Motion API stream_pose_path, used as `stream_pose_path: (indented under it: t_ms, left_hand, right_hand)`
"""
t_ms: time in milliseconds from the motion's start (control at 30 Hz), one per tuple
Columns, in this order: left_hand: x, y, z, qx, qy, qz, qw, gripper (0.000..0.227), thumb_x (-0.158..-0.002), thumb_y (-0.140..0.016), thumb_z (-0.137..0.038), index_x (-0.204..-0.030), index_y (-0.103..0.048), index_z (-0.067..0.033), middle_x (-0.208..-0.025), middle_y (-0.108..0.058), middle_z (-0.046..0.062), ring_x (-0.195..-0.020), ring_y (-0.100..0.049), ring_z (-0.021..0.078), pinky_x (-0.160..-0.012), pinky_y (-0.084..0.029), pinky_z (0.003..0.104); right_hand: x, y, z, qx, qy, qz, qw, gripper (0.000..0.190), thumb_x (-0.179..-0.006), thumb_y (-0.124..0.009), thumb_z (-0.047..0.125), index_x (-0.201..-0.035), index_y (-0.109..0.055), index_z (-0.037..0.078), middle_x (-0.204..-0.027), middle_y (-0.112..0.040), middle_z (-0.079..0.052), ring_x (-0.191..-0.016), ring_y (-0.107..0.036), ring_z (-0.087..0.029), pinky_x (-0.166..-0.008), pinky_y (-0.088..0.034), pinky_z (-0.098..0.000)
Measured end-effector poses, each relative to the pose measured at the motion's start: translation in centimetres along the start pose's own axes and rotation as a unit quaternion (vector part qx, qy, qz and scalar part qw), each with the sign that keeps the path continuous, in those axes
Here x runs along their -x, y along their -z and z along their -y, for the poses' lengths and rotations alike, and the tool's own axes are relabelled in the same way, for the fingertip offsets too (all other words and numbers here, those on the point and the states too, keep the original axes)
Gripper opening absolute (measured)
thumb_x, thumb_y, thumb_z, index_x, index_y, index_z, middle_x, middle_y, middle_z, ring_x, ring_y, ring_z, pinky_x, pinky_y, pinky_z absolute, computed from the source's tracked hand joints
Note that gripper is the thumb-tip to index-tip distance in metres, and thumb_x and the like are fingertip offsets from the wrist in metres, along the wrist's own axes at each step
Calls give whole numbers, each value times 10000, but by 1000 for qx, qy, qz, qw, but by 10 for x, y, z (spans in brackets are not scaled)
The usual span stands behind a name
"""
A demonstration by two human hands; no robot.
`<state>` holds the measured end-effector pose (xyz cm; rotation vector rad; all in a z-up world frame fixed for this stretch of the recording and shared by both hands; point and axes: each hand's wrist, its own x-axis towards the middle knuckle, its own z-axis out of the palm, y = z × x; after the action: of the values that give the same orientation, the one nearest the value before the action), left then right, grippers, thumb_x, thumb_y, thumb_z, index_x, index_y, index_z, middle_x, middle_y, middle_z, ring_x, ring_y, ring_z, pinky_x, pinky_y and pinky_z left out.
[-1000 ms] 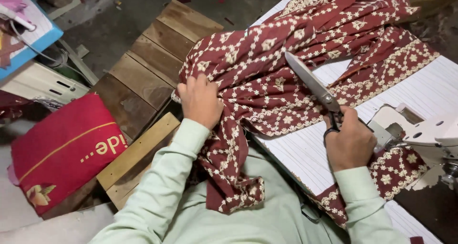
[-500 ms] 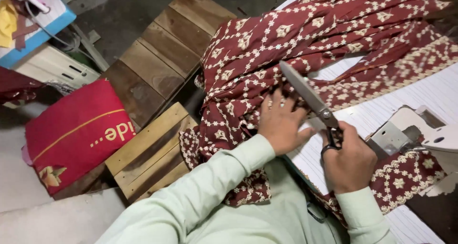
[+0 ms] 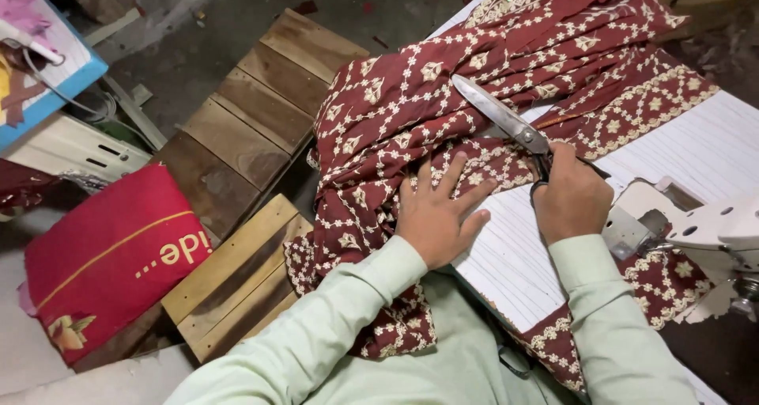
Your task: The person uses shears to cut a piece of maroon fabric with a white floral pattern on a white table. After cutting, the person folds the fabric and places it on a wooden crate to the left.
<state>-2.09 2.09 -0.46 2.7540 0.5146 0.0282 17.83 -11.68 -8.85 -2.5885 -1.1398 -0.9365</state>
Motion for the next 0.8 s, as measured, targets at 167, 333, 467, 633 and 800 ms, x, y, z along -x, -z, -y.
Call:
stream_pose_path:
  t_ms: [167,333,467,633,800]
  left_hand:
    - [-29,-12,2,77,60,-50,994,374,-982,-528,-375,-1331,-656,-336,-1551,-375,127,-1411,-333,537,-1020,-321,744]
    - [-32,-19,10,76,53,-77,993,376,-948,-607,-106,-1229,-716,-331,-1465,-421,105,-1400,-344,526,-982,-355,797]
    - [-13,-17,27,90,7,-100,991,309,-899,-644,-45,-1099,-732,-264,-1378,-480,77,-1310,-463,404,-976,-422,704]
    - [31,-10,48,126,-27,-148,981,193,-928,-625,-155,-1065,-718,-256,-1300,-529,48,-1208,-532,343,-737,-547,492]
    - [10,-10,33,154,75,-117,978,208,-886,-640,-352,-898,-738,-169,-1434,-499,91,-1266,-472,344,-878,-486,575]
  right_hand:
    - [-3,-2,-1,-47,-10,-2,999,373,-943,-837,397,-1178,-667,163,-694,-645,-2,-670,-712,-228,-648,-576,-365]
    - [8,10,12,-103,-51,7,993,430,-901,-874,379,-1185,-666,132,-754,-691,-34,-708,-731,-284,-660,-585,-446]
    - [27,49,44,-167,-71,25,983,372,-887,-844,270,-1159,-660,96,-753,-700,-100,-710,-728,-332,-646,-580,-471]
    - [44,79,66,-208,-54,62,975,281,-925,-813,172,-1147,-667,78,-757,-705,-90,-699,-727,-301,-644,-593,-399]
    - [33,92,70,-284,-152,83,943,314,-910,-875,152,-1142,-716,13,-844,-740,-158,-798,-747,-327,-632,-593,-383]
